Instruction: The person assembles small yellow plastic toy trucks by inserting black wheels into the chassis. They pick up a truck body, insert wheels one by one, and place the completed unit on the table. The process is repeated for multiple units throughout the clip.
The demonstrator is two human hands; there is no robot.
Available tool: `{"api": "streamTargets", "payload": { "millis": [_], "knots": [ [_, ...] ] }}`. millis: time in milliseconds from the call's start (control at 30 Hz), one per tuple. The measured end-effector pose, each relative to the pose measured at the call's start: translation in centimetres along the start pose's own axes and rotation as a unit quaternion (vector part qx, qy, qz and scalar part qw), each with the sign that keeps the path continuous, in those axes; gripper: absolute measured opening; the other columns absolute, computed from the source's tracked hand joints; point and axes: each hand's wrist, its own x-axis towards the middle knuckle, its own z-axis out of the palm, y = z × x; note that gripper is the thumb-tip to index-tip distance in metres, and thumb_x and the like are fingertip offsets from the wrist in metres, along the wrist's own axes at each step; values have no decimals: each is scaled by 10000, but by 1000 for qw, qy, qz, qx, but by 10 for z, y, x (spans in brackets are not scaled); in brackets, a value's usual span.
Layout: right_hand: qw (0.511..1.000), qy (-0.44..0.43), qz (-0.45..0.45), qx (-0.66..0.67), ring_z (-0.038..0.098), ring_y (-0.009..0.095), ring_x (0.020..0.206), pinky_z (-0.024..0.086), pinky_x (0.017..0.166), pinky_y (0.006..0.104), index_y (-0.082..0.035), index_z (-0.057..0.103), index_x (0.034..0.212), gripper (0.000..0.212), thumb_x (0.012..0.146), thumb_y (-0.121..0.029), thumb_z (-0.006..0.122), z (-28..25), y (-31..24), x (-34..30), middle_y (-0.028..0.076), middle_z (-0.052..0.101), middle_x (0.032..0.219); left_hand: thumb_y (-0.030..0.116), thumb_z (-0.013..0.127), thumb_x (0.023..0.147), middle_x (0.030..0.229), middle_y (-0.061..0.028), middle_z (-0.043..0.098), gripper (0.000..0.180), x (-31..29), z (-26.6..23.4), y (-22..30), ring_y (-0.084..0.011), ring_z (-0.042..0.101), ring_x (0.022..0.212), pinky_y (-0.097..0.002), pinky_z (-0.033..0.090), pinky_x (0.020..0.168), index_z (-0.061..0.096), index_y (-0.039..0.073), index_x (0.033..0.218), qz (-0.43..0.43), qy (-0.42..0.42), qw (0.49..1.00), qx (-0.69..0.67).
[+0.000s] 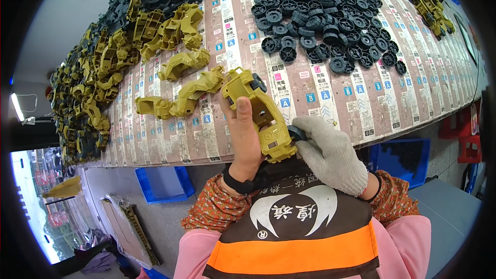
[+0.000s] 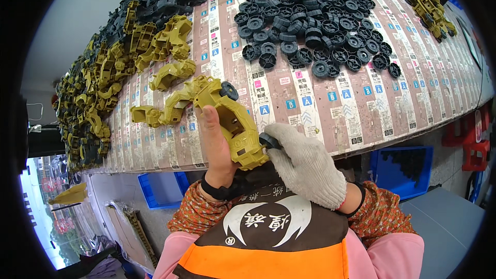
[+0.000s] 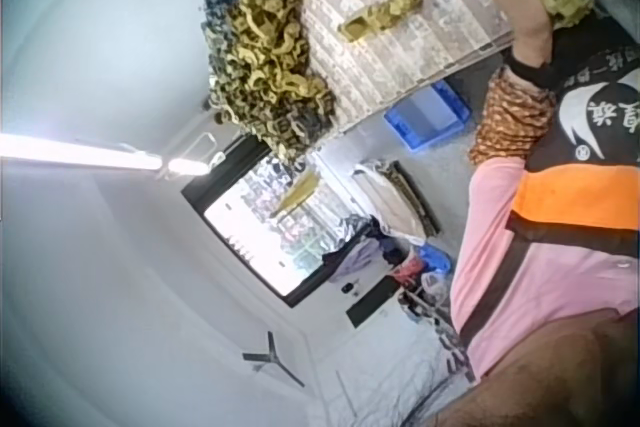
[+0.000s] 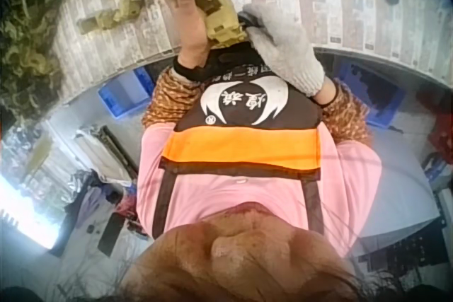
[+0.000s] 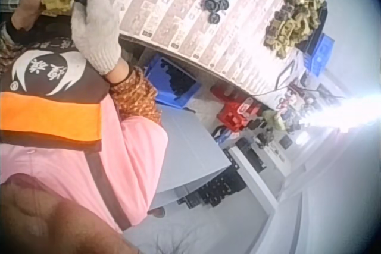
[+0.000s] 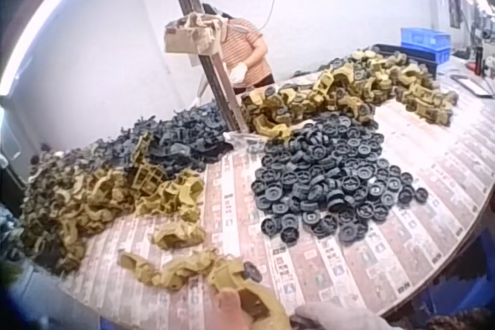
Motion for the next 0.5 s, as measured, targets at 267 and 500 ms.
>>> {"api": "streamTargets", "payload": {
  "millis": [267,500],
  "knots": [
    [996,31,-52,-66,733,440,843,573,716,473,-12,604,1305,390,919,7,663,2,-1,-6,241,721,990,539,668,1042,1330,-54,575,771,-8,10,14,-147,638,1121,-320,579,932,297,141,1589,40,-18,999,10],
    [991,-20,-24,-132,722,474,844,578,731,502,6,587,1319,443,876,23,609,0,-8,-8,253,715,1004,420,800,941,1486,-118,450,923,-13,20,2,-245,524,1337,-425,461,1134,265,54,1598,218,11,972,89]
  ]
}}
